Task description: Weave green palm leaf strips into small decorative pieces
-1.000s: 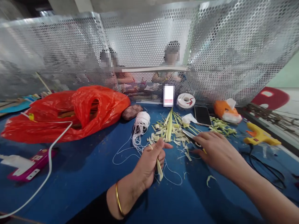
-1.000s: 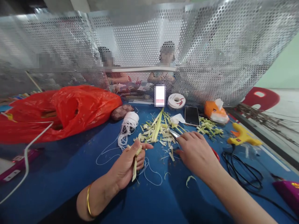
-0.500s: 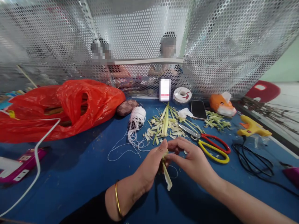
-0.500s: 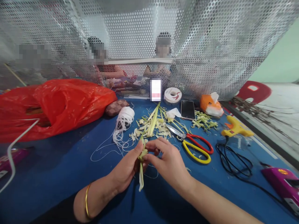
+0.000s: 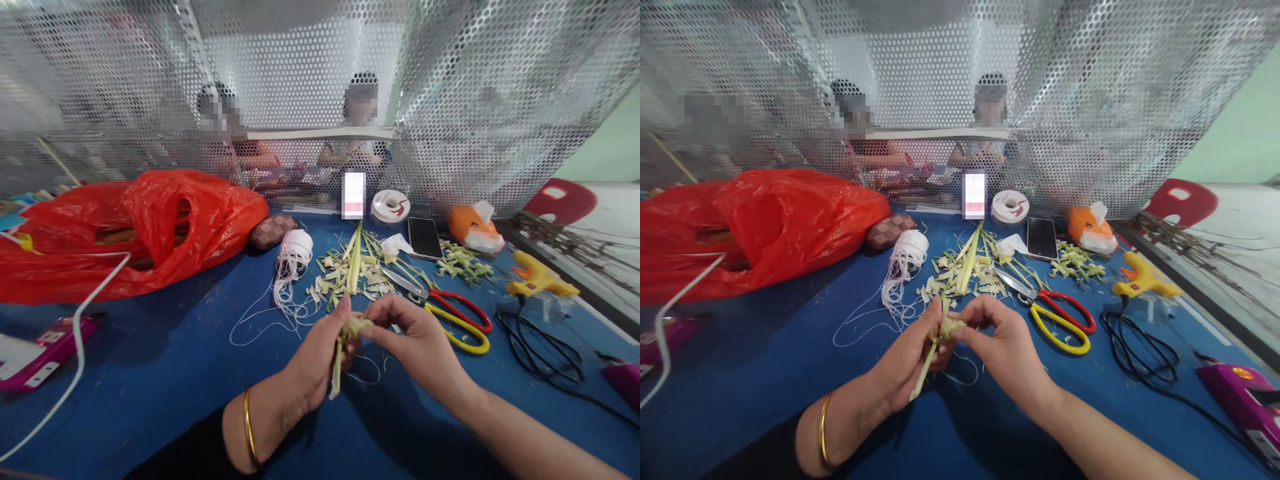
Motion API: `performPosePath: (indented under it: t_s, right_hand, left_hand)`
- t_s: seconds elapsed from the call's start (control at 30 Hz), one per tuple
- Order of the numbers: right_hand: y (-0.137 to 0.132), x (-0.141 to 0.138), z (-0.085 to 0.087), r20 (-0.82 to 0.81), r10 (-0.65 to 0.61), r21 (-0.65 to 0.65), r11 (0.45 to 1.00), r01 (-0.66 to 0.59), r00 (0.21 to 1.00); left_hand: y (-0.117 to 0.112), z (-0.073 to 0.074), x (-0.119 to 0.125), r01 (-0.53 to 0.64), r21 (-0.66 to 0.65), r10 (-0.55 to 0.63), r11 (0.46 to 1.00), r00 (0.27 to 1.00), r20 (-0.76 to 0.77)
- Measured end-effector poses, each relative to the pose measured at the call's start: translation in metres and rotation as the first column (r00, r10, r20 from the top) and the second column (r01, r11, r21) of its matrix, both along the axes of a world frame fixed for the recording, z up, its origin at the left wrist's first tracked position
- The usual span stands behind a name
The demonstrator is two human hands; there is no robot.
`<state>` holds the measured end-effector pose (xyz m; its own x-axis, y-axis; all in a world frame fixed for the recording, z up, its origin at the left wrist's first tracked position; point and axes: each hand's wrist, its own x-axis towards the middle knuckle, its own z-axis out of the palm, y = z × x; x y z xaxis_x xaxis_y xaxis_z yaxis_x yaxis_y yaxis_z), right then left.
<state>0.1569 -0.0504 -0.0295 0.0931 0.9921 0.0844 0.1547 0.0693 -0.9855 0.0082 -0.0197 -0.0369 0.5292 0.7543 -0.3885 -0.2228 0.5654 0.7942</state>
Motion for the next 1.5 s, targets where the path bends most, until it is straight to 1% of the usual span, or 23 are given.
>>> performPosePath:
  t_s: [0.07,0.13,0.2,0.3,0.47,0.7,0.77,0.87,0.97,1.07,1.13,1.17,1.3,1.4,1.5]
  right_hand:
    - [0.002,0.004,0.003,-0.170,-0.014,-0.019,1.000,0.011,0.985]
    - [0.003,0.007,0.006,-0.306,-0.016,-0.045,0.999,0.002,0.952]
    - [0.003,0.009,0.007,-0.376,-0.014,-0.069,0.998,-0.013,0.927]
    - [0.003,0.010,0.005,-0.399,0.009,-0.102,0.993,-0.054,0.917]
    - [0.004,0.009,0.003,-0.387,0.058,-0.123,0.986,-0.113,0.920]
    - [0.004,0.011,0.004,-0.323,0.143,-0.102,0.977,-0.185,0.936]
    - [0.004,0.010,0.004,-0.300,0.136,-0.117,0.977,-0.178,0.944]
    - [0.005,0.010,0.004,-0.266,0.078,-0.153,0.981,-0.122,0.961]
    - [0.004,0.008,0.004,-0.219,0.023,-0.108,0.993,-0.048,0.975]
    - [0.001,0.005,0.000,-0.055,0.009,-0.054,0.998,-0.012,0.998]
    - [-0.001,0.002,-0.004,0.035,-0.010,-0.025,1.000,0.011,0.999]
    - [-0.002,0.001,-0.006,0.053,-0.021,-0.013,1.000,0.022,0.998]
    - [-0.002,-0.002,-0.013,0.059,-0.042,0.024,0.999,0.040,0.997]
    - [-0.001,-0.003,-0.013,0.075,-0.063,0.045,0.997,0.059,0.995]
    - [0.000,-0.004,-0.012,0.054,-0.060,0.033,0.998,0.058,0.997]
  left_hand:
    - [0.003,0.000,-0.002,-0.062,-0.060,0.061,0.996,0.998,-0.026]
    - [0.005,-0.001,-0.004,-0.087,-0.079,0.085,0.993,0.996,-0.030]
    - [0.005,-0.001,-0.005,-0.053,-0.090,0.053,0.994,0.999,-0.010]
    - [0.003,0.000,-0.005,0.014,-0.076,-0.011,0.997,0.999,0.036]
    - [0.004,0.006,-0.007,0.056,-0.060,-0.054,0.997,0.998,0.037]
    - [0.008,0.013,-0.010,0.097,0.038,-0.096,0.995,0.995,-0.018]
    - [0.007,0.013,-0.009,0.092,0.059,-0.090,0.994,0.995,-0.036]
    - [0.006,0.011,-0.007,0.008,0.063,-0.004,0.998,0.998,-0.067]
    - [0.006,0.011,-0.004,-0.119,0.040,0.122,0.992,0.990,-0.065]
    - [0.005,0.011,-0.001,-0.211,0.026,0.213,0.977,0.975,-0.060]
    - [0.004,0.011,0.000,-0.238,0.039,0.240,0.970,0.968,-0.066]
    - [0.004,0.010,0.001,-0.246,0.046,0.248,0.968,0.966,-0.069]
    - [0.001,0.007,0.004,-0.255,0.076,0.261,0.964,0.961,-0.086]
    - [-0.001,0.005,0.004,-0.251,0.108,0.261,0.962,0.960,-0.101]
    - [-0.002,0.005,0.005,-0.267,0.112,0.279,0.957,0.955,-0.104]
